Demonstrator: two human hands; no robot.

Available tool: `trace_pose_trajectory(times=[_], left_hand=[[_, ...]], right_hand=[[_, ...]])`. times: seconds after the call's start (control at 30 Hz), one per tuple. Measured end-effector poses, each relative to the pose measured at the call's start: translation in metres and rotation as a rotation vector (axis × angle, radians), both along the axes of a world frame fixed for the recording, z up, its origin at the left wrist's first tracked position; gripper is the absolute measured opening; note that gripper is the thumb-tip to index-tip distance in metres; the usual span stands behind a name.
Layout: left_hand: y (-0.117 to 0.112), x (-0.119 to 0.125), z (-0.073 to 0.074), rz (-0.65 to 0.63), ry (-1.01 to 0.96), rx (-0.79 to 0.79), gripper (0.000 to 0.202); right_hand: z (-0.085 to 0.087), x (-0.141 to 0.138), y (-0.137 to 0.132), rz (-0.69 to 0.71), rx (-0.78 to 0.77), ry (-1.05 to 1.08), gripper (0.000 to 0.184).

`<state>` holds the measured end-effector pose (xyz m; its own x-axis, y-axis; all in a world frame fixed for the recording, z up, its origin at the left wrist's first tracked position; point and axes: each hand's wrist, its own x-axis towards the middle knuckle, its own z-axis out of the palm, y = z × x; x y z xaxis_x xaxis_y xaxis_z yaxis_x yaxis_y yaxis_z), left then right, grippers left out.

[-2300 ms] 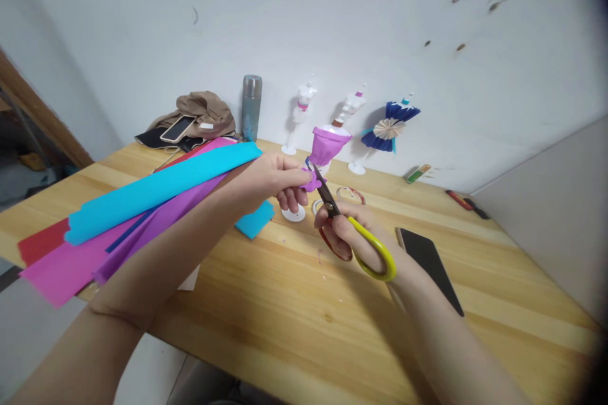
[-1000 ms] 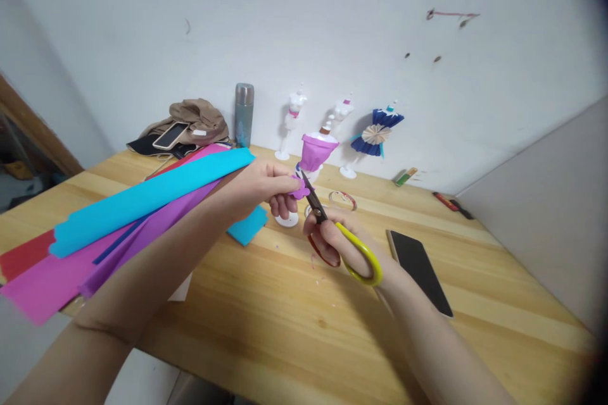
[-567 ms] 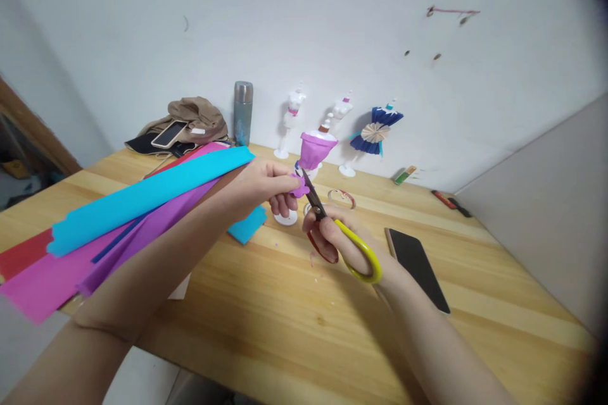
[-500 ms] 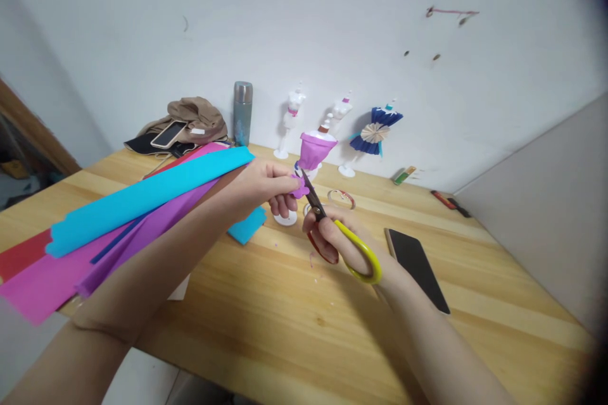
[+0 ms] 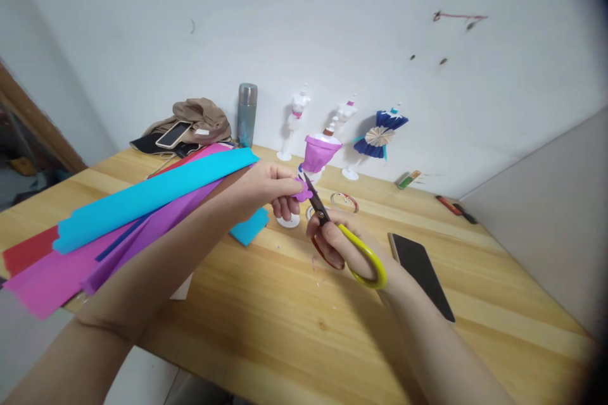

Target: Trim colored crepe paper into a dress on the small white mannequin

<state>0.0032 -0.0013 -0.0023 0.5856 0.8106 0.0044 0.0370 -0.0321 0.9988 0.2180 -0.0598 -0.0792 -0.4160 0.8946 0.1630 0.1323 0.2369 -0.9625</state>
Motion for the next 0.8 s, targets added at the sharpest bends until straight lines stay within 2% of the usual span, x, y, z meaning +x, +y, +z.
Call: trace_pose_trajectory(times=[0.1,0.4,0.8], left_hand=[[-0.002,0.001,0.003,0.011,0.011,-0.015,0.035],[0.000,-0.003,0.003,-0.017,0.062,-0.005,0.034],[0.000,-0.005,0.004,-0.030,0.077,0.017,0.028]], right_hand=[[0.001,0.000,0.000,0.006,0.032,0.002,0.059],[0.019,-0.006,-0.006,-0.006,0.031,-0.067,0.064],[0.016,-0.005,-0.006,-0.018,0.016,-0.092,0.066]])
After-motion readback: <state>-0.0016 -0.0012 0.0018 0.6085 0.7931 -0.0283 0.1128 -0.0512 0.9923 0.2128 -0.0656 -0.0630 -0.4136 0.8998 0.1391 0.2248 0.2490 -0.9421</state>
